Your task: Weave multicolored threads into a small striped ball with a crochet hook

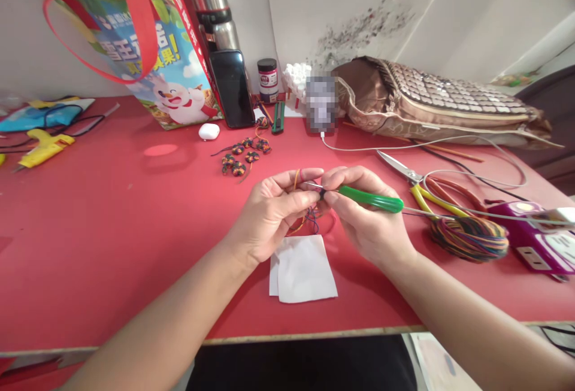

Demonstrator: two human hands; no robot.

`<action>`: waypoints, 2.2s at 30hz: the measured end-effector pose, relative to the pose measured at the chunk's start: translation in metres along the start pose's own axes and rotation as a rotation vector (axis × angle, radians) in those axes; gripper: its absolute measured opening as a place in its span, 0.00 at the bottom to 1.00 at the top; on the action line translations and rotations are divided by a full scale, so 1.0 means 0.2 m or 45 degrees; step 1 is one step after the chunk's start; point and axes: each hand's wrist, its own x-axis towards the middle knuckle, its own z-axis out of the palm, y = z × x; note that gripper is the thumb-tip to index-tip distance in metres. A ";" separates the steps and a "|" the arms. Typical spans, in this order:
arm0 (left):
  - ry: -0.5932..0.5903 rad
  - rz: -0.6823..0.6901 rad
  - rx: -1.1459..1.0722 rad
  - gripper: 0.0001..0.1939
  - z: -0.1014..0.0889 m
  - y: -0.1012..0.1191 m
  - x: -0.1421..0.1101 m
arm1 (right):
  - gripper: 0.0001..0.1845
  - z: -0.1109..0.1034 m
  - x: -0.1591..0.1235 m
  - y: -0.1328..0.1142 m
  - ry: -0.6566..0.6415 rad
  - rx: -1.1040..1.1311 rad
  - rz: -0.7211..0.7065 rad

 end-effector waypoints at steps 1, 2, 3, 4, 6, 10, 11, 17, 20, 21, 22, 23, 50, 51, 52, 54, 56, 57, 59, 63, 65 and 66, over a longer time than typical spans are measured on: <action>-0.002 0.034 0.026 0.15 0.00 0.00 0.00 | 0.03 -0.01 0.00 0.00 -0.030 -0.022 -0.024; -0.004 0.066 0.054 0.15 0.00 0.00 -0.01 | 0.03 -0.01 0.00 -0.01 -0.060 -0.042 -0.050; -0.007 0.095 0.082 0.15 0.00 0.00 -0.01 | 0.04 -0.01 -0.01 -0.01 -0.079 -0.064 -0.074; -0.010 0.118 0.108 0.15 0.00 0.00 -0.01 | 0.06 -0.02 -0.01 -0.01 -0.086 -0.090 -0.096; -0.005 0.150 0.154 0.15 0.00 -0.01 -0.02 | 0.07 -0.02 -0.01 -0.02 -0.054 -0.165 -0.127; 0.034 0.204 0.198 0.16 -0.01 -0.01 -0.02 | 0.04 -0.01 -0.01 -0.02 0.015 -0.323 -0.165; 0.045 0.216 0.214 0.16 -0.01 -0.01 -0.02 | 0.03 0.00 -0.01 -0.03 0.015 -0.346 -0.168; 0.088 0.227 0.316 0.19 -0.02 -0.01 -0.02 | 0.07 0.02 0.01 -0.03 0.012 -0.351 -0.231; 0.065 0.207 0.299 0.18 -0.01 -0.01 -0.02 | 0.08 0.02 0.01 -0.03 0.006 -0.336 -0.175; 0.057 0.202 0.302 0.18 -0.01 -0.01 -0.02 | 0.07 0.02 0.01 -0.03 0.006 -0.326 -0.153; 0.054 0.202 0.309 0.18 -0.02 -0.01 -0.02 | 0.07 0.01 0.01 -0.03 0.006 -0.314 -0.139; 0.055 0.206 0.321 0.18 -0.02 -0.01 -0.02 | 0.07 0.01 0.01 -0.03 0.006 -0.304 -0.129; 0.124 0.168 0.168 0.17 0.03 -0.02 -0.03 | 0.06 0.00 0.01 0.02 0.086 -0.057 -0.013; 0.139 0.185 0.198 0.18 0.03 -0.02 -0.03 | 0.05 0.00 0.00 0.02 0.068 -0.123 -0.054; 0.154 0.203 0.232 0.19 0.03 -0.02 -0.03 | 0.05 -0.01 0.00 0.01 0.050 -0.183 -0.096; 0.170 0.242 0.286 0.20 0.02 -0.02 -0.03 | 0.05 -0.02 0.00 0.00 0.020 -0.232 -0.148; 0.155 0.263 0.296 0.18 0.02 -0.02 -0.03 | 0.07 -0.03 0.01 -0.01 0.009 -0.183 -0.132; 0.143 0.268 0.288 0.17 0.02 -0.02 -0.04 | 0.07 -0.03 0.01 -0.01 0.011 -0.142 -0.109; 0.132 0.264 0.275 0.18 0.02 -0.01 -0.04 | 0.07 -0.03 0.02 -0.01 0.031 -0.033 -0.046; 0.092 0.252 0.243 0.18 0.00 0.00 -0.03 | 0.11 -0.01 0.04 -0.02 0.012 0.270 0.204; 0.067 0.262 0.232 0.16 -0.01 0.00 -0.03 | 0.13 -0.01 0.05 -0.03 -0.021 0.371 0.312; 0.066 0.268 0.229 0.16 -0.01 0.00 -0.03 | 0.12 0.00 0.05 -0.03 -0.027 0.392 0.332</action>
